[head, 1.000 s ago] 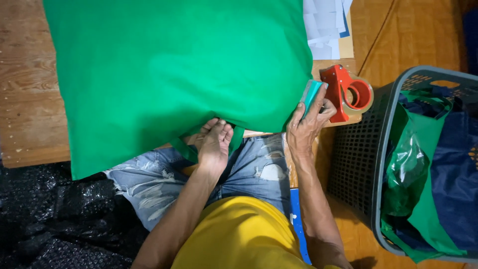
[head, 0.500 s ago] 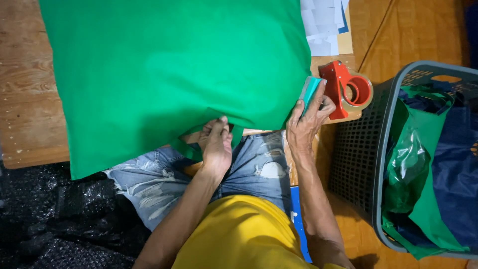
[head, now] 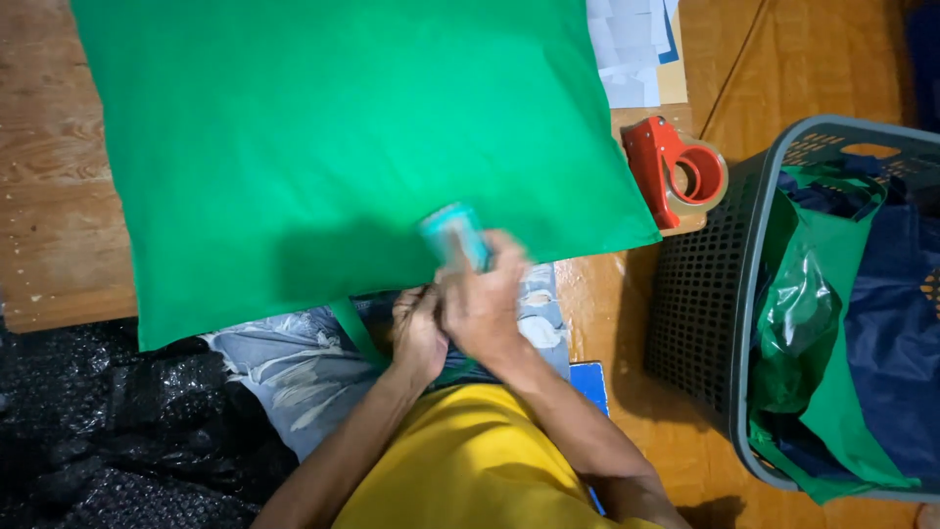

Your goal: Cleaning the surface of a green pillow using a small handheld tool.

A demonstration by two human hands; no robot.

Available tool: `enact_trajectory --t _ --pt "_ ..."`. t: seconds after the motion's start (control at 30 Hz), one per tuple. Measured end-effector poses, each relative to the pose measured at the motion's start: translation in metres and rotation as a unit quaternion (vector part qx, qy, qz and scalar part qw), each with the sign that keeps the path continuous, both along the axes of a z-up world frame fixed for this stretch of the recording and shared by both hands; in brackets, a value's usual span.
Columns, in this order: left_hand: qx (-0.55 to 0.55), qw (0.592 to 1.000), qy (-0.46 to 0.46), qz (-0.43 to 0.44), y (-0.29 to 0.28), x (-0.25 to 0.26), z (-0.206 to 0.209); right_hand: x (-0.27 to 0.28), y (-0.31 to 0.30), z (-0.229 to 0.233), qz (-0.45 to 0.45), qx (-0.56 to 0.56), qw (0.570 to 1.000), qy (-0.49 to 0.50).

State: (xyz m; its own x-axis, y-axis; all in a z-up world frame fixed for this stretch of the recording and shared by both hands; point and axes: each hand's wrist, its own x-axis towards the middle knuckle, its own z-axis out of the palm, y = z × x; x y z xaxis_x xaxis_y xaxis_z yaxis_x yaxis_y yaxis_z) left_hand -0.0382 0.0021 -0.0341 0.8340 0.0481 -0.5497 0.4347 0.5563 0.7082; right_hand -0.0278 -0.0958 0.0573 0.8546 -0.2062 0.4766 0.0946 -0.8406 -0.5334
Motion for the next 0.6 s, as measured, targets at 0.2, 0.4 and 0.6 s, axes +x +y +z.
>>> enact_trajectory --t 0.2,0.4,0.6 --pt "-0.022 1.000 -0.010 -0.006 0.016 0.001 0.002 0.003 -0.040 -0.039 -0.033 -0.058 0.998 -0.008" --pt "-0.034 0.999 0.009 -0.018 0.018 0.002 0.022 -0.006 -0.085 -0.049 -0.188 -0.018 0.980 -0.062" --pt "0.007 0.999 -0.035 -0.038 0.017 0.006 0.034 0.004 -0.027 -0.058 -0.046 -0.075 0.991 -0.101"
